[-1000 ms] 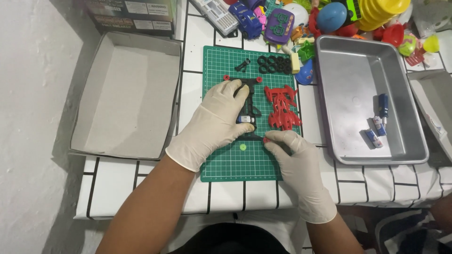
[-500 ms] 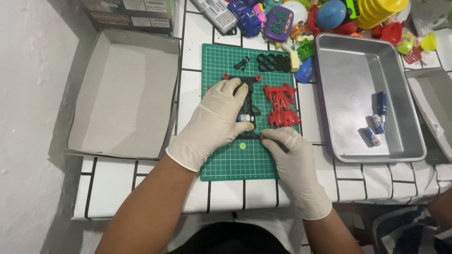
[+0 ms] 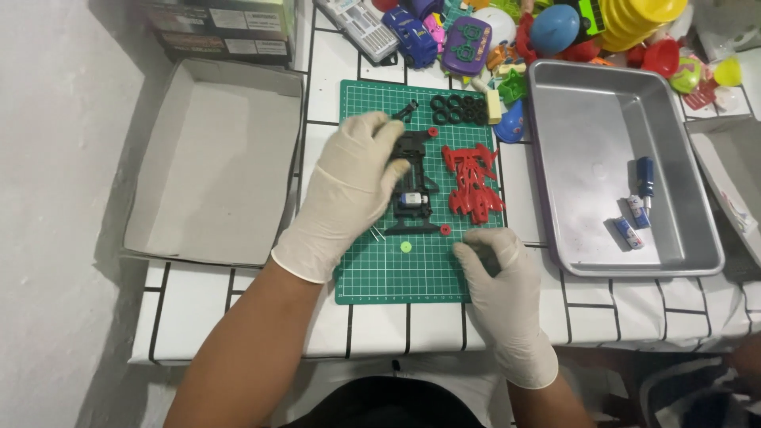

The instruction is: Assembling a plastic model car by installing gears, shafts, and other small components into the chassis on a cutting mat.

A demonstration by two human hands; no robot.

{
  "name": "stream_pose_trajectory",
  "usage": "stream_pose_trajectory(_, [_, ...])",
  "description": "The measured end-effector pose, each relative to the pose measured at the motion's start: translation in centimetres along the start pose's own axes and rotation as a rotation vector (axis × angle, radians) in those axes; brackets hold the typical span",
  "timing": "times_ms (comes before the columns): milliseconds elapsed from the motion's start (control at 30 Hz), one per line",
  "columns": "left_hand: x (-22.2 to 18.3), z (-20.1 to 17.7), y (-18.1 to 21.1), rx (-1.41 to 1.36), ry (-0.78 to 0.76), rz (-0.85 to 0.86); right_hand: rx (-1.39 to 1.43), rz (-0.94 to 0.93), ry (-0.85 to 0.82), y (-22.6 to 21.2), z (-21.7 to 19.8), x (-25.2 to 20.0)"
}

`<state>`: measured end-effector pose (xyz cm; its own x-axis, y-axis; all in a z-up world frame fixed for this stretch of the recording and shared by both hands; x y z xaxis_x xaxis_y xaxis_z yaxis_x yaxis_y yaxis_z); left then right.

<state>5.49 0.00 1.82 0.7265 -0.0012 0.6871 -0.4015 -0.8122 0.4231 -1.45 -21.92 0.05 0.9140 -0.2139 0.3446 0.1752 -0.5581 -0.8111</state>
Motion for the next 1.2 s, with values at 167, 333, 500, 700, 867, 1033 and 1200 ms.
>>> stream_pose_trajectory(167, [-0.3, -1.6, -3.6, 0.281, 0.072, -0.060, 0.137, -0.151, 0.121, 0.4, -1.4, 0.2])
stream_pose_trajectory(333, [0.1, -0.2, -3.2, 0.713, -0.234, -0.053, 0.161, -0.390, 0.105, -0.4, -1.5, -0.3])
stream_pose_trajectory(500, [-0.3, 1.1, -3.3, 0.852, -0.193, 0.036, 0.170, -0.425, 0.050, -0.7, -1.4, -0.4])
stream_pose_trajectory(700, [-0.2, -0.2, -3.1, 0.523, 0.014, 0.015, 0.196, -0.327, 0.042, -0.5, -1.2, -0.1])
stream_pose_trajectory(867, [0.0, -0.2, -3.0, 0.551, 0.046, 0.060, 0.204, -0.299, 0.024, -0.9, -1.1, -0.2])
stream_pose_trajectory(1033, [0.0, -0.2, -2.7, 0.565, 0.075, 0.083, 0.185, -0.285, 0.014, -1.0, -1.1, -0.4])
stream_pose_trajectory(1200, [0.4, -1.9, -1.5, 0.324, 0.024, -0.032, 0.163, -0.229, -0.010, -0.9, -0.9, -0.4])
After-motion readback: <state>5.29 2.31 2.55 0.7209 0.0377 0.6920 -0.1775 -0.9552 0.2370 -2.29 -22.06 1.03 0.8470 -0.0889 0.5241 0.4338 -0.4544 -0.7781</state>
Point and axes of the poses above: each hand's wrist, its own x-axis towards the middle knuckle, its own z-axis out of the palm, y = z × x, the point moved 6 cm from there along x, towards the middle knuckle, and after that the axes turned 13 degrees about y, right-handed, at the moved point
